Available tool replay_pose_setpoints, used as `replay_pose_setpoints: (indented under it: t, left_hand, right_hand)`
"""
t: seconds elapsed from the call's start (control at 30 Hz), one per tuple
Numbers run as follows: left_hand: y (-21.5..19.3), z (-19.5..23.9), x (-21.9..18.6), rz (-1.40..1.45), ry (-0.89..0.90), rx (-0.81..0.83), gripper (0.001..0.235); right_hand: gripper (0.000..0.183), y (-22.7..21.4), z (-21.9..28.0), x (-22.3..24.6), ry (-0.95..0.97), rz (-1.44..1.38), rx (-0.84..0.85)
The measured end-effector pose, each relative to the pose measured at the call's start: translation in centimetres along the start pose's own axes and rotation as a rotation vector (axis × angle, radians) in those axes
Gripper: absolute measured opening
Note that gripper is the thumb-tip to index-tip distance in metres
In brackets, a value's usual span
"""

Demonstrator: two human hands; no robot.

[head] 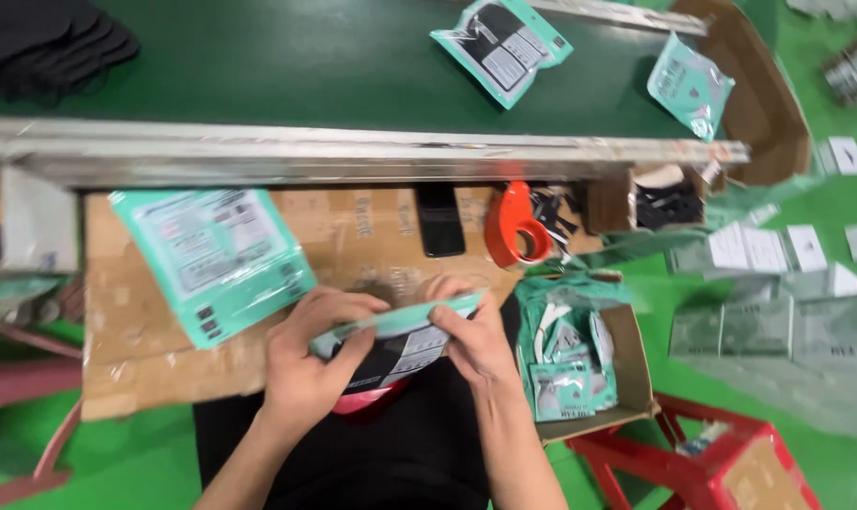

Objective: The person is manually packaging stacks of black face masks into individual plastic pouches at a production facility.

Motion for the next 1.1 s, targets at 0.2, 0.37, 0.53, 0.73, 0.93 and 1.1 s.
replay_pose_setpoints:
  t: [0.2,0.37,0.53,0.73,0.93,1.1]
  left_hand:
    - [1.9,-0.1,1.4,-0.028,-0.053,0.052,0.011]
    - [2.3,0.5,3.4,-0.146,-0.036,0.057,0.007]
    - [0.8,2.0,5.2,-0.274,-0.107,0.054,0.001]
    - [4.5,-3.1,2.2,-0.057,-0.087,0.18,0.011]
    - [7.2,-2.1,3.6,0.158,-0.121,-0.18,0.054]
    - [5.9,21.5,21.6,0.119,-0.489,0.243,0.044]
  right_hand:
    - [0.015,-1.1,-0.3,-0.2,0.185,0.197,-0.016]
    - [0.01,-1.7,-0.8,-0.1,0.051,0.111,0.009]
    - [0.019,-1.6,-1.5,1.8,0.098,0.257,0.108]
    - [0.025,-1.7,-2.1,3.6,0.089,0.272,0.17]
    - [0.022,-2.0,-4.7,8.8,-0.36,0.664,-0.158]
    - [0.025,-8.4,-13.5,18.0,-0.989,1.274,-0.531]
Point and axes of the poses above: each hand's wrist, its own z-axis away from the middle knuckle, its own y-axis out of the palm, x = y × z, the point moved 2 cm from there along -z, towards the middle knuckle, and after that the axes turned 11 degrees about z, right-handed, at the moved point
